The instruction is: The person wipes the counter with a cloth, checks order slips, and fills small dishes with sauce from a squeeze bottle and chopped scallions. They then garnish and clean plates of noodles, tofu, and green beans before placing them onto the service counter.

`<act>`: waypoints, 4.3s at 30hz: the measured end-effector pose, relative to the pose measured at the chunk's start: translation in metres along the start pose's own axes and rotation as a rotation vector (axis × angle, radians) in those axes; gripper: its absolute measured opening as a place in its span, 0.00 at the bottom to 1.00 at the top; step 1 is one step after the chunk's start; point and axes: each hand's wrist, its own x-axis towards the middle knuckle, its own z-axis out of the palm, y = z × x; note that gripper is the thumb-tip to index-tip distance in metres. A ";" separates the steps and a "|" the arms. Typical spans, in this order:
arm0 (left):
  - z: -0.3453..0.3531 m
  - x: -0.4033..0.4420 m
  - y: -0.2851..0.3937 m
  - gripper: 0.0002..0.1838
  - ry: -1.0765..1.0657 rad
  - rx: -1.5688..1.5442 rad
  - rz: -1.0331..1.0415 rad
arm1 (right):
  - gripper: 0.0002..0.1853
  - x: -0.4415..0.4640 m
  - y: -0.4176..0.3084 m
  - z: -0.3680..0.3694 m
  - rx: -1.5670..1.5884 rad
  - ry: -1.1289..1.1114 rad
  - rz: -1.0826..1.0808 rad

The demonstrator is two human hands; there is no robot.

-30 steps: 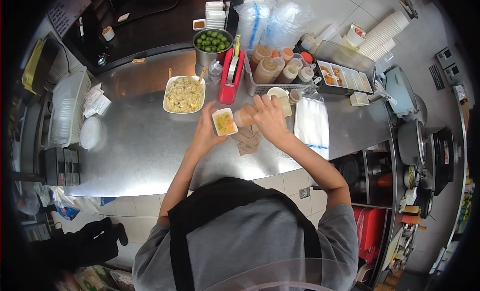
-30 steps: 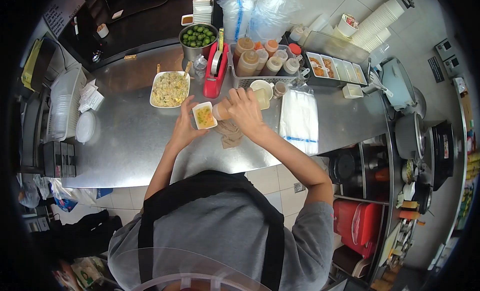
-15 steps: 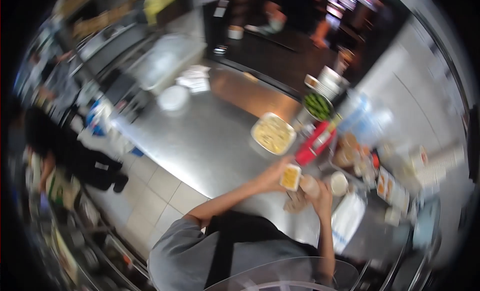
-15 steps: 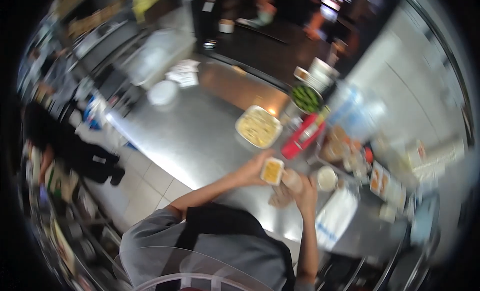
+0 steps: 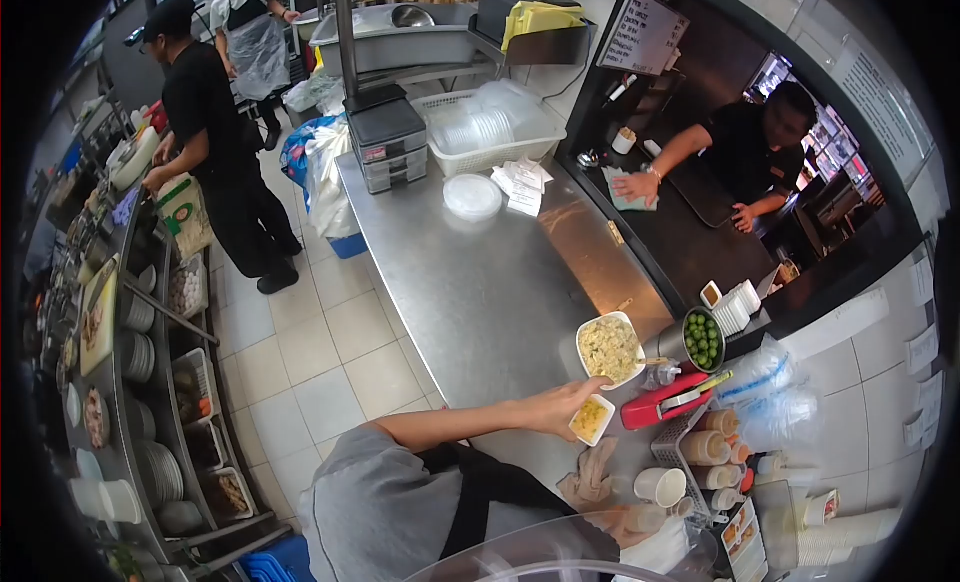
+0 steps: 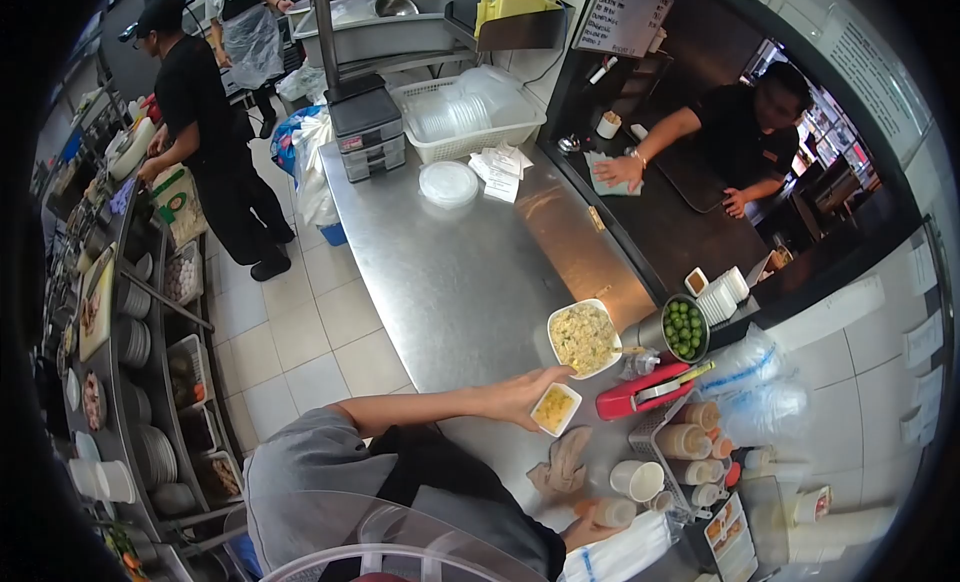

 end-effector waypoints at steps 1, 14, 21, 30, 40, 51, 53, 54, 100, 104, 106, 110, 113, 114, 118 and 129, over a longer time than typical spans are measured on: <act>-0.003 -0.002 0.001 0.51 0.012 0.011 -0.005 | 0.40 0.001 0.024 -0.008 0.004 0.025 -0.036; -0.030 -0.005 0.004 0.52 0.059 0.024 -0.101 | 0.41 -0.002 0.044 0.052 0.039 0.059 0.087; -0.034 -0.003 0.005 0.51 0.083 0.053 -0.077 | 0.41 0.007 0.043 0.075 0.026 -0.013 0.141; -0.035 -0.007 0.001 0.51 0.114 0.050 -0.047 | 0.41 0.013 0.046 0.079 0.025 -0.083 0.167; -0.032 -0.014 -0.008 0.54 0.165 0.026 -0.046 | 0.41 0.006 0.061 0.053 0.058 -0.107 0.160; -0.054 -0.023 0.008 0.53 0.145 0.082 -0.122 | 0.41 0.006 0.063 0.061 0.051 -0.065 0.234; -0.052 -0.020 0.002 0.53 0.151 0.049 -0.114 | 0.41 0.004 0.066 0.055 0.049 -0.063 0.254; -0.052 -0.020 0.003 0.53 0.164 0.066 -0.111 | 0.41 0.003 0.069 0.051 0.056 -0.055 0.266; -0.129 0.259 -0.101 0.54 0.016 0.153 0.136 | 0.39 -0.050 0.005 0.040 -0.345 0.111 0.136; -0.119 0.299 -0.120 0.54 -0.076 0.041 0.135 | 0.36 -0.050 0.003 0.046 -0.285 0.190 0.103; -0.109 0.317 -0.129 0.54 -0.091 0.007 0.169 | 0.37 -0.052 -0.002 0.048 -0.350 0.216 0.107; -0.094 0.350 -0.143 0.53 -0.143 -0.019 0.162 | 0.38 -0.052 0.022 0.042 -0.437 0.226 0.092; -0.074 0.377 -0.169 0.53 -0.170 -0.016 0.190 | 0.39 -0.057 0.042 0.032 -0.481 0.240 0.098; -0.068 0.385 -0.176 0.53 -0.185 -0.019 0.199 | 0.43 -0.057 0.044 0.030 -0.488 0.236 0.120; -0.042 0.412 -0.205 0.53 -0.228 -0.072 0.190 | 0.47 -0.052 0.021 0.038 -0.508 0.195 0.165; -0.005 0.443 -0.210 0.51 -0.245 -0.110 0.195 | 0.52 -0.038 -0.012 0.055 -0.453 0.252 0.208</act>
